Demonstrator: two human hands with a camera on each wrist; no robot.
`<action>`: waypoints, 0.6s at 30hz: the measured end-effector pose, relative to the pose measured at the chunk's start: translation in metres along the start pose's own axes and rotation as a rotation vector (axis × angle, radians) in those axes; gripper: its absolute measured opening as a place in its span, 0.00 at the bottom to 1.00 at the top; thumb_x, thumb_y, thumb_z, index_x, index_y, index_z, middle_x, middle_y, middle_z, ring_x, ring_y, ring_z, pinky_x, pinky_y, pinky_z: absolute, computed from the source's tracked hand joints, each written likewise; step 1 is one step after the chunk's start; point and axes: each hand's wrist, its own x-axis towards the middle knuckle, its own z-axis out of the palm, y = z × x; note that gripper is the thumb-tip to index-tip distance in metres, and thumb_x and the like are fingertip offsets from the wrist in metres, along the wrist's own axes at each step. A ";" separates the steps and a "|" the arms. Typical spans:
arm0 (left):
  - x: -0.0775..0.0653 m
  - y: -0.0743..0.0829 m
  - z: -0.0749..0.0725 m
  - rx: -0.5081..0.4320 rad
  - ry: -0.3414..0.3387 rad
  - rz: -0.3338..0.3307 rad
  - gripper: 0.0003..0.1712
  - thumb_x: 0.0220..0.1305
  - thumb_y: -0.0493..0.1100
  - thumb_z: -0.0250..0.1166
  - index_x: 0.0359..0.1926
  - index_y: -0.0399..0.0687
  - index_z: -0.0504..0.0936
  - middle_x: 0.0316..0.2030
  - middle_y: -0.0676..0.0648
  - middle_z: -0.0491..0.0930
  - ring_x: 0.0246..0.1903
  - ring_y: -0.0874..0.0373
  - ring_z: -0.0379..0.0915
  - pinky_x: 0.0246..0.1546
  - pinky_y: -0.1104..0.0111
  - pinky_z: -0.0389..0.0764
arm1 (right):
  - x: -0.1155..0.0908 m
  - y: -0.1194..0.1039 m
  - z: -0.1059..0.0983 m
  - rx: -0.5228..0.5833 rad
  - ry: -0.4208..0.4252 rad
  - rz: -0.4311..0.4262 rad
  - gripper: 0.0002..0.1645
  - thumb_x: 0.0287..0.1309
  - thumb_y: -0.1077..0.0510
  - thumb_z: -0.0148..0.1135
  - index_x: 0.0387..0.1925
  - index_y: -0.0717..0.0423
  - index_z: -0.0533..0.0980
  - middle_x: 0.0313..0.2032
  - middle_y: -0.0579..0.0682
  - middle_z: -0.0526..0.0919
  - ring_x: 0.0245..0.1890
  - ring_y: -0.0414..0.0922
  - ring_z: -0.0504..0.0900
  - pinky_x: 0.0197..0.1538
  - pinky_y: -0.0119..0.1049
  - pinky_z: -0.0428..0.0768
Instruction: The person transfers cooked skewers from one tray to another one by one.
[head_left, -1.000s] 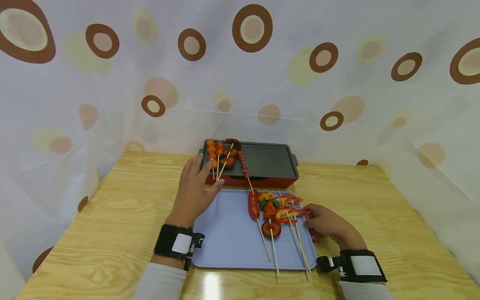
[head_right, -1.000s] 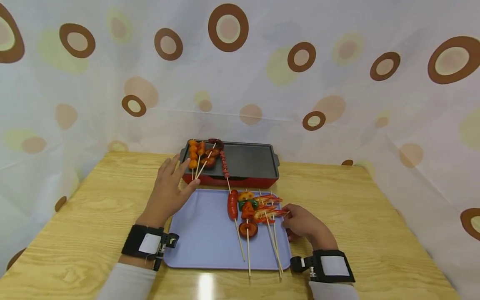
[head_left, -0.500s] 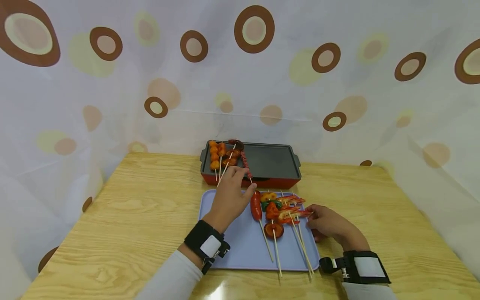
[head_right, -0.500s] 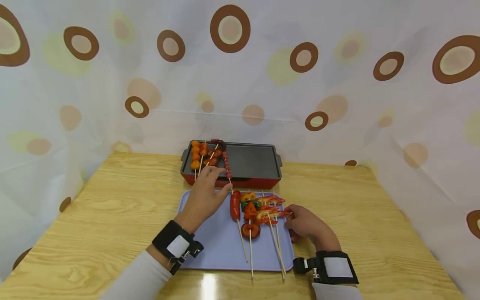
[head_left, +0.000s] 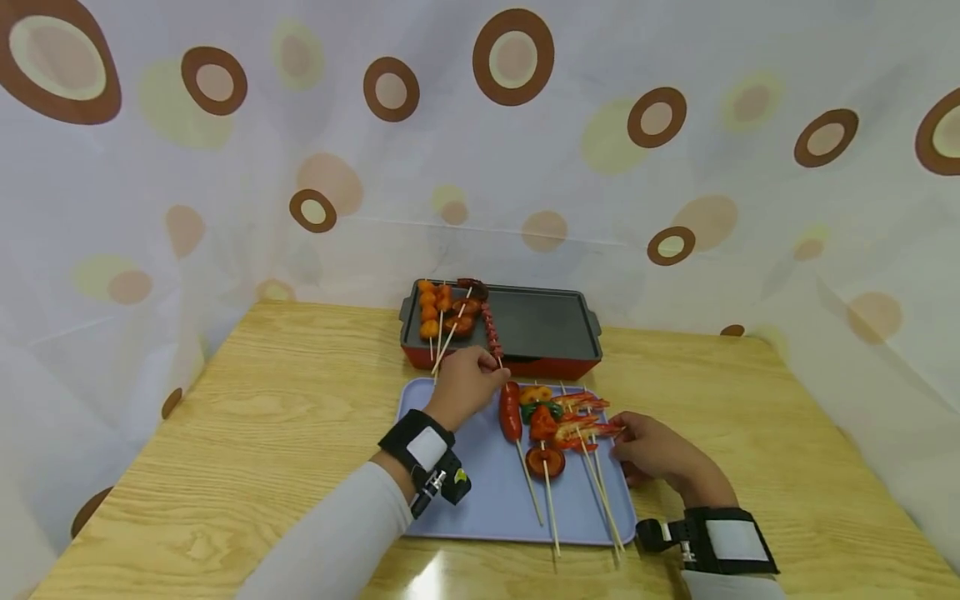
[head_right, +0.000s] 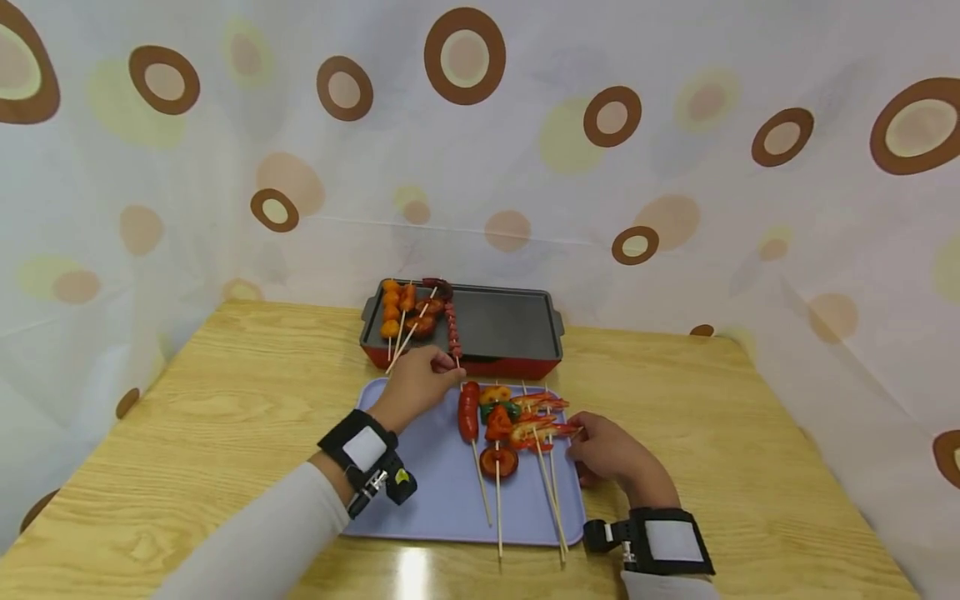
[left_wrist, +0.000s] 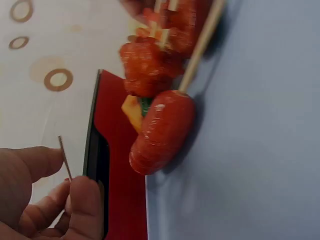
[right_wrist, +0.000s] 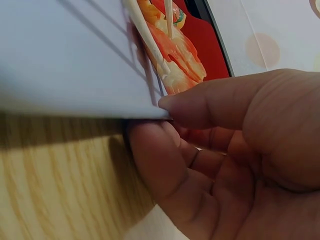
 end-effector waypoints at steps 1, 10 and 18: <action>0.001 0.000 -0.001 -0.028 -0.024 -0.048 0.12 0.64 0.46 0.68 0.37 0.41 0.81 0.28 0.48 0.80 0.25 0.57 0.77 0.27 0.66 0.75 | 0.000 0.000 0.000 0.000 0.000 0.003 0.23 0.63 0.68 0.54 0.60 0.68 0.65 0.37 0.56 0.72 0.28 0.48 0.77 0.29 0.40 0.80; 0.007 0.007 -0.005 -0.337 -0.139 -0.366 0.08 0.65 0.40 0.66 0.41 0.39 0.83 0.33 0.45 0.80 0.27 0.58 0.77 0.37 0.63 0.83 | -0.002 0.001 0.000 0.013 0.003 -0.004 0.22 0.62 0.68 0.56 0.58 0.67 0.67 0.36 0.56 0.73 0.28 0.48 0.77 0.29 0.40 0.80; 0.012 0.011 -0.008 -0.506 -0.158 -0.466 0.08 0.65 0.35 0.64 0.45 0.37 0.81 0.38 0.42 0.81 0.29 0.59 0.78 0.39 0.66 0.83 | -0.002 0.001 0.000 0.009 0.007 -0.007 0.23 0.62 0.68 0.56 0.59 0.67 0.66 0.35 0.56 0.72 0.27 0.48 0.76 0.29 0.40 0.80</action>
